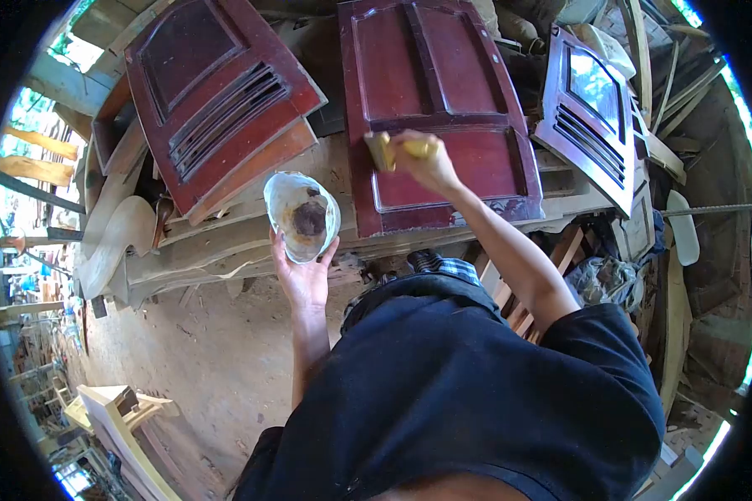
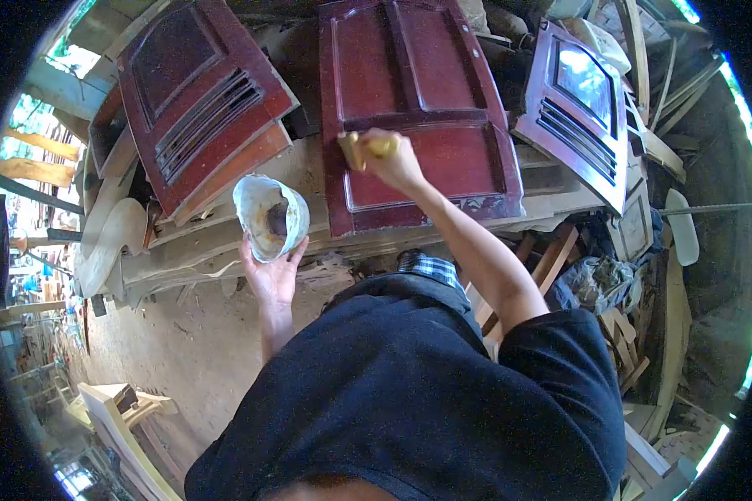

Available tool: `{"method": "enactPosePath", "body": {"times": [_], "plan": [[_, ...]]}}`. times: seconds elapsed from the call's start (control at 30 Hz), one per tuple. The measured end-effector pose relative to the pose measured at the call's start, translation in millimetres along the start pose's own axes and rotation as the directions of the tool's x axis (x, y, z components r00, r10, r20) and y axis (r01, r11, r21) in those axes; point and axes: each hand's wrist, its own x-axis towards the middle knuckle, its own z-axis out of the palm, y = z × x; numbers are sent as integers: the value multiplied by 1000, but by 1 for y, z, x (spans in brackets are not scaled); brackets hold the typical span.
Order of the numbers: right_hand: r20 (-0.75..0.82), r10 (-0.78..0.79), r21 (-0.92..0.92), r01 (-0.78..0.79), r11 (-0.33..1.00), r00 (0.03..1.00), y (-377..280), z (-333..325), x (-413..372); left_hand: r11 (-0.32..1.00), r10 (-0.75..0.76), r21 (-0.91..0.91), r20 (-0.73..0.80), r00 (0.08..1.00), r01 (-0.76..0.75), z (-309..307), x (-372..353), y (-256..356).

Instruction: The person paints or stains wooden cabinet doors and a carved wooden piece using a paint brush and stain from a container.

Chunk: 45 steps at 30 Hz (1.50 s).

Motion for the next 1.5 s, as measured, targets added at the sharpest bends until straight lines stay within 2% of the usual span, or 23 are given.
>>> {"method": "enactPosePath", "body": {"times": [0.03,0.1,0.13,0.2,0.3,0.33,0.43,0.5,0.6,0.67,0.77,0.83,0.97,1.0,1.03,1.1,1.13,1.17,1.23,1.3,1.37,1.43,1.5], "plan": [[48,-177,-197,183,963,983,-3,4,-10,1000,4,8,-11,1000,-4,-1,-1,0],[310,-54,-174,113,978,949,-20,-6,-31,1000,1,16,-12,1000,0,-6,-1,0],[314,-55,-176,115,978,948,-32,-15,-35,1000,-3,30,-13,1000,3,-8,-1,0],[543,35,-77,8,997,839,-49,-29,-40,998,-1,61,-46,999,4,-4,-2,0],[375,-29,30,19,999,927,-28,-30,-31,995,3,98,-72,997,4,6,-3,2],[194,-93,-47,104,993,977,-23,-23,-26,995,9,101,-75,997,-2,8,-4,2],[58,-284,-287,288,913,957,-19,-3,-26,996,4,89,-57,998,1,8,0,3],[417,-207,-295,347,890,885,-42,1,-46,996,4,94,-40,999,0,7,3,5],[568,-276,-223,468,855,775,-65,0,-54,998,-25,53,-20,999,26,-1,7,5],[749,-57,83,-8,997,661,-74,-6,-40,999,-41,12,-18,999,41,-3,5,6],[637,-120,-67,209,976,762,-50,-2,0,1000,-12,19,-19,1000,12,2,3,5],[587,-130,-59,202,978,799,-33,0,47,998,-11,63,-34,999,13,3,-1,4],[165,-240,-376,286,881,957,-32,3,106,995,15,99,-79,997,-7,0,-8,1],[61,-547,-378,526,762,835,-2,14,122,997,7,75,-90,996,0,-4,-9,0],[61,-545,-378,524,763,836,-2,17,117,999,-1,50,-100,995,6,-6,-10,-1],[351,-336,-592,485,644,874,0,27,92,999,4,49,-90,996,1,-8,-13,-3],[423,-377,-569,565,597,824,-2,30,71,999,7,43,-77,997,-4,-7,-14,-6],[494,-408,-543,639,545,768,-4,33,46,999,-5,36,-71,997,8,-7,-15,-9],[397,-574,-208,680,704,716,-25,31,7,999,-22,22,-83,996,24,-8,-15,-10],[500,-305,-288,488,824,811,-45,27,-4,998,-66,14,-77,995,68,-6,-10,-13],[284,-205,-111,245,963,937,-25,19,18,995,-90,33,-138,986,95,7,-6,-14],[17,-189,-106,190,976,982,-13,0,42,991,-114,55,-106,988,120,22,-1,-14],[-44,-157,-68,154,986,987,19,-40,58,992,-80,99,-32,996,83,32,6,-12]]}}
